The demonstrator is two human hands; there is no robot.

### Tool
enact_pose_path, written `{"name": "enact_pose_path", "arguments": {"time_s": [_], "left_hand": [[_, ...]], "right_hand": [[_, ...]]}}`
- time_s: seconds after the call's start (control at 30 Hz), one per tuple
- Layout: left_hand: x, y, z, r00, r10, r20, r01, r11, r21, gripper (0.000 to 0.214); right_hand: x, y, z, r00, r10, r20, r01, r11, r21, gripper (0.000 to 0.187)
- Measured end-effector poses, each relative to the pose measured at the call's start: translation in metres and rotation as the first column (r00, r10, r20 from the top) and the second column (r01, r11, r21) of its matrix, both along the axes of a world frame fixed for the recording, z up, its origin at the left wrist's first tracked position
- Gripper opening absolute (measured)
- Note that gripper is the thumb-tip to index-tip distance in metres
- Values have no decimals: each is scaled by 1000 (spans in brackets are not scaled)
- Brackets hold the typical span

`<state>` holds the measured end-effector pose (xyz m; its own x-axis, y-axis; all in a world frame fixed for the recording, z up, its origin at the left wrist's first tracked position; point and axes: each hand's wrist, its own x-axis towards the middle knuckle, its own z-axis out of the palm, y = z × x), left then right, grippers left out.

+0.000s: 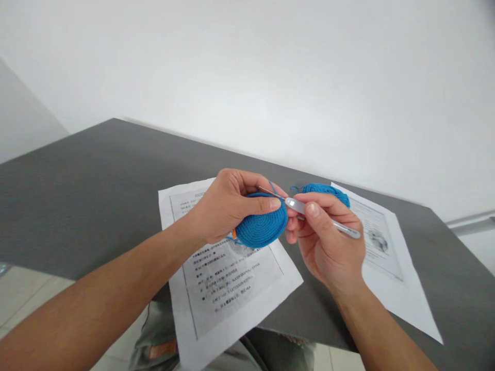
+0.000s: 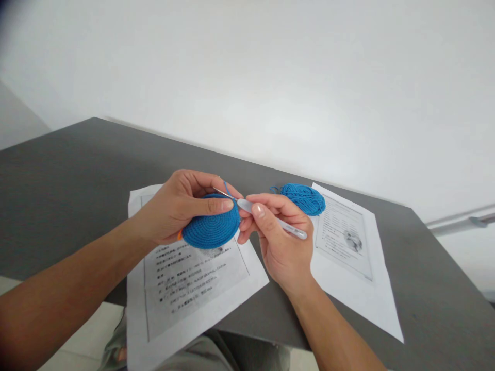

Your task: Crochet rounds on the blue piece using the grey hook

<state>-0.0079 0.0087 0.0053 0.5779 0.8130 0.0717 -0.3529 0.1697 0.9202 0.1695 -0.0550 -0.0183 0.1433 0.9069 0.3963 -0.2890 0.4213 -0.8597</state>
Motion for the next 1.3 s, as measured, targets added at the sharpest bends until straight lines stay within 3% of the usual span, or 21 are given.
{"name": "enact_pose_path", "arguments": {"time_s": [0.17,0.4,0.53,0.7,0.8,0.93,1.17,1.3], "left_hand": [[8,-6,-6,998,33,-55,-37,996,-85,21],[12,-10,-6,994,66,-93,-76,991,-111,25],[13,-9,-9,997,77,-23,-79,990,-117,18],[14,-10,-11,976,201,80,-199,979,-34,23],[12,-12,-9,967,252,33,-253,967,13,38],[7,-14,-8,962,267,-50,-258,956,136,44],[6,-18,-4,953,289,-95,-253,926,280,68],[6,-20,-2,945,319,-75,-281,907,315,71]], "right_hand": [[-1,3,-4,983,-172,65,169,984,56,9],[0,4,-10,945,-313,96,292,938,187,13],[0,5,-13,947,-302,105,278,941,194,14],[3,5,-11,964,-238,118,216,961,170,14],[4,4,-9,972,-200,123,179,970,163,16],[5,2,-7,975,-188,119,168,972,164,16],[7,2,-6,974,-179,135,153,970,187,17],[6,2,-5,976,-179,121,152,967,202,17]]}}
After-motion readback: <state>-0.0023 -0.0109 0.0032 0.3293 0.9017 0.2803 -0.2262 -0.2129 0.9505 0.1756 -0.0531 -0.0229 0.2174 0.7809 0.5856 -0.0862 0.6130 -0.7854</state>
